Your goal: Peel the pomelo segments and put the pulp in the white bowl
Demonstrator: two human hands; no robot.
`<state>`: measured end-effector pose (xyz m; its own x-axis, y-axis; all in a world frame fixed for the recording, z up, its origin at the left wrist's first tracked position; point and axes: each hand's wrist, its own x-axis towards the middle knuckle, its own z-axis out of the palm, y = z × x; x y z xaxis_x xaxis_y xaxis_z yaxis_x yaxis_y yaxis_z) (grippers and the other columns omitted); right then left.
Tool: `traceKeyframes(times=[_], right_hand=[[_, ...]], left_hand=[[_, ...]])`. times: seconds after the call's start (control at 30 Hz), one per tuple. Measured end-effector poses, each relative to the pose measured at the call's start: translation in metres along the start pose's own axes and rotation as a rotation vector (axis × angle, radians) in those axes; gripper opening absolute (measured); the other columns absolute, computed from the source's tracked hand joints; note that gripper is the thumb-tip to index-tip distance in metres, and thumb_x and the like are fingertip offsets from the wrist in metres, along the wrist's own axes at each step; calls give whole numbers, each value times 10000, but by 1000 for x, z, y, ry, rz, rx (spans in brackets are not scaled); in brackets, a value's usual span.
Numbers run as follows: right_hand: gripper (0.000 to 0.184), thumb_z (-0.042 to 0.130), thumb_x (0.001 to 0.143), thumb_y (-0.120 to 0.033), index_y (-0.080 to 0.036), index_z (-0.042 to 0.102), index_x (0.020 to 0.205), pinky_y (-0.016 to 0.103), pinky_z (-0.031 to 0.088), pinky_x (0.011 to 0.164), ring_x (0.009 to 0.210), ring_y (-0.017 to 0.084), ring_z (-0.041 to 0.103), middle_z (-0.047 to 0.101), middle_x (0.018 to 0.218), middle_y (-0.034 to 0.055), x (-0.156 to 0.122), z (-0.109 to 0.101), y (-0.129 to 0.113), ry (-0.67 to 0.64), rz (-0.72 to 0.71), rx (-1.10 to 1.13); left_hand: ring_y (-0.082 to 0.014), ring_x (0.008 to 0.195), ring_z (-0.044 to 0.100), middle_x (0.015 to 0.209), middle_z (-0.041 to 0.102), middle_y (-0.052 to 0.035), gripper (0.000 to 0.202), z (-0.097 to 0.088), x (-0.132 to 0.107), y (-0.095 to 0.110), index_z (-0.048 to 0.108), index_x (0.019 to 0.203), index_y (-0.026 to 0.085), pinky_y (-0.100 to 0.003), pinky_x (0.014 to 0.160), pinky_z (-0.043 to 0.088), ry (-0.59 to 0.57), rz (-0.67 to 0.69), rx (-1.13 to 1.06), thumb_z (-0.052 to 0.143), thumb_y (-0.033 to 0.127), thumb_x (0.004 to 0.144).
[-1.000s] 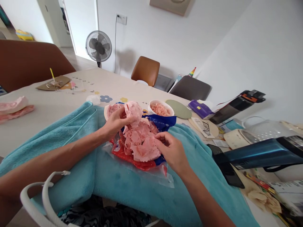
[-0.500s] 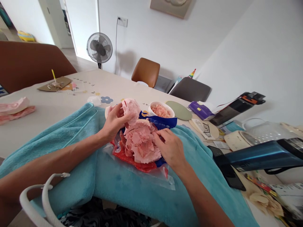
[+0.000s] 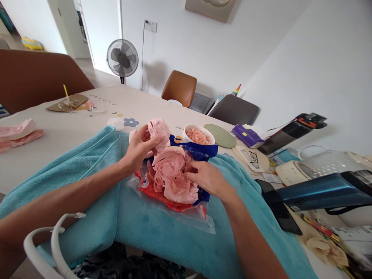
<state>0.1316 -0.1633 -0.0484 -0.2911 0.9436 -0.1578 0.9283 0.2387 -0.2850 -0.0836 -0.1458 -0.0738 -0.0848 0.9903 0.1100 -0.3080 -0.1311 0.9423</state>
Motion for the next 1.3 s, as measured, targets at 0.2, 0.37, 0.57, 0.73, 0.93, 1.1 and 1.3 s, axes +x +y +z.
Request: traceKeyframes(times=[0.2, 0.37, 0.57, 0.73, 0.93, 1.1, 1.3], right_hand=[[205, 546, 851, -321, -272, 711, 962, 291, 374, 620, 847, 216, 653, 720, 989, 20, -5, 9, -4, 41, -79, 8], [164, 537, 859, -234, -216, 699, 878, 316, 384, 660, 911, 239, 642, 680, 1045, 81, -1, 20, -9, 79, -89, -196], [246, 433, 869, -103, -158, 667, 925, 325, 367, 643, 926, 268, 626, 667, 968, 136, -7, 21, -6, 123, -29, -443], [242, 426, 876, -95, -177, 651, 907, 312, 350, 632, 902, 236, 634, 685, 973, 106, -8, 17, -7, 112, -34, -378], [182, 491, 867, -208, -197, 665, 816, 297, 399, 643, 796, 187, 641, 693, 910, 48, -8, 19, -6, 392, -48, 31], [222, 557, 799, -238, -200, 637, 1002, 288, 494, 703, 796, 160, 642, 696, 977, 37, -12, 19, -8, 512, -178, 641], [359, 683, 743, -306, -229, 609, 1085, 333, 519, 776, 863, 185, 653, 687, 1035, 26, -13, 21, -11, 297, -234, 936]], left_hand=[[-107, 612, 530, 778, 603, 18, 369, 3, -2, 2, 615, 974, 202, -200, 469, 435, -24, -19, 30, 759, 314, 653], [-100, 586, 520, 753, 592, 22, 353, 4, -2, 3, 601, 936, 195, -201, 455, 435, -26, -20, 44, 761, 315, 646], [-108, 599, 525, 752, 584, 15, 368, 4, -1, 1, 596, 946, 178, -193, 441, 431, -31, 1, 77, 751, 325, 647], [-97, 591, 528, 785, 602, 19, 370, 0, 1, 0, 594, 989, 181, -189, 464, 421, -26, 56, 43, 734, 341, 686], [-160, 798, 620, 841, 642, -6, 375, 0, -2, -4, 624, 980, 159, -238, 666, 509, -285, 3, 107, 770, 309, 669], [-240, 1071, 621, 1164, 656, -78, 638, 2, -11, -11, 479, 1335, 201, -329, 874, 520, -524, 35, 175, 724, 264, 750], [-283, 1178, 579, 1317, 592, -136, 660, 1, -14, -16, 468, 1374, 195, -400, 996, 476, -614, 417, 526, 716, 266, 767]])
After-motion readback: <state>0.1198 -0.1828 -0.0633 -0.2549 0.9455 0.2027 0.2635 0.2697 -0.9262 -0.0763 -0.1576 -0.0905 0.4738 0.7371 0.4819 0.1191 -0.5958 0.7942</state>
